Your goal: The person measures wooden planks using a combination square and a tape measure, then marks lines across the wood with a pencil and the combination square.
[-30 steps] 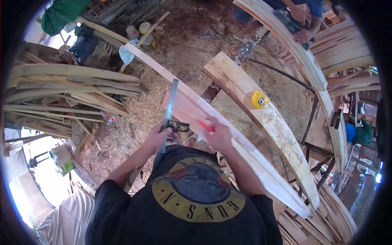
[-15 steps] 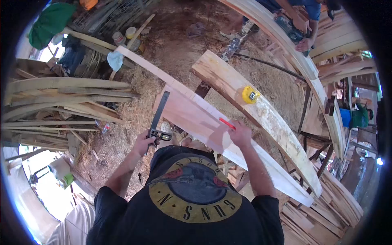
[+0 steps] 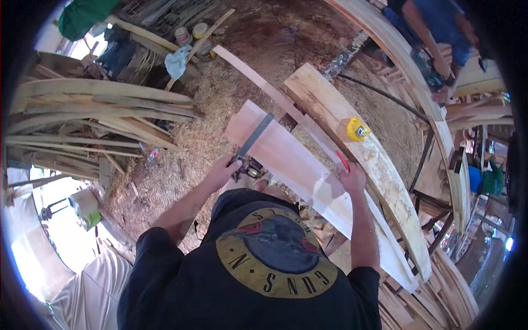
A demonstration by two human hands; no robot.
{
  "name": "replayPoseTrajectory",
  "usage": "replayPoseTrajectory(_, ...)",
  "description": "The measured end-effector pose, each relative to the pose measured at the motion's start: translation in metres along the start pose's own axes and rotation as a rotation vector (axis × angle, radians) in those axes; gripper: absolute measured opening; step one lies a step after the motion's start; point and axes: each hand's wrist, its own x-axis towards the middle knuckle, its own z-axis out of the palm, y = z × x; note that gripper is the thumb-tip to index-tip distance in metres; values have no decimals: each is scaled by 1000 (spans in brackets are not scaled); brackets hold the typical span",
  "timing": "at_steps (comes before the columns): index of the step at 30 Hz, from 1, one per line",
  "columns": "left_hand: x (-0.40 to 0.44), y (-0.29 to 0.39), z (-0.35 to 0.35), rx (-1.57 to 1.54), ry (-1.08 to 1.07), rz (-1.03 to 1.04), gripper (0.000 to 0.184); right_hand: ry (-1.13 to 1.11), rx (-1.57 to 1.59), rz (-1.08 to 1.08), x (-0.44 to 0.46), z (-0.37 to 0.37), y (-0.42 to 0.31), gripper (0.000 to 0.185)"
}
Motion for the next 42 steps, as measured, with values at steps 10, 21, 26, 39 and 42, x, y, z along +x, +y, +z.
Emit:
replayPoseTrajectory(10,17,31,1,347,139,68,34,22,111,19,9,-1,-7,39)
replayPoseTrajectory(21,47,-9,-13,182,152,108,35,57,251,66,-3,-15,-79,26)
replayPoseTrajectory(26,38,8,-13,242,158,58,36,-8,847,108,-5,-10,-108,26)
replayPoseTrajectory(39,30,23,-10,75,80,2,30,-184,1149,218,14,3,-178,51)
replayPoseTrajectory(42,29,26,-12,172,73,5,30,-225,1230,216,17,11,-189,39)
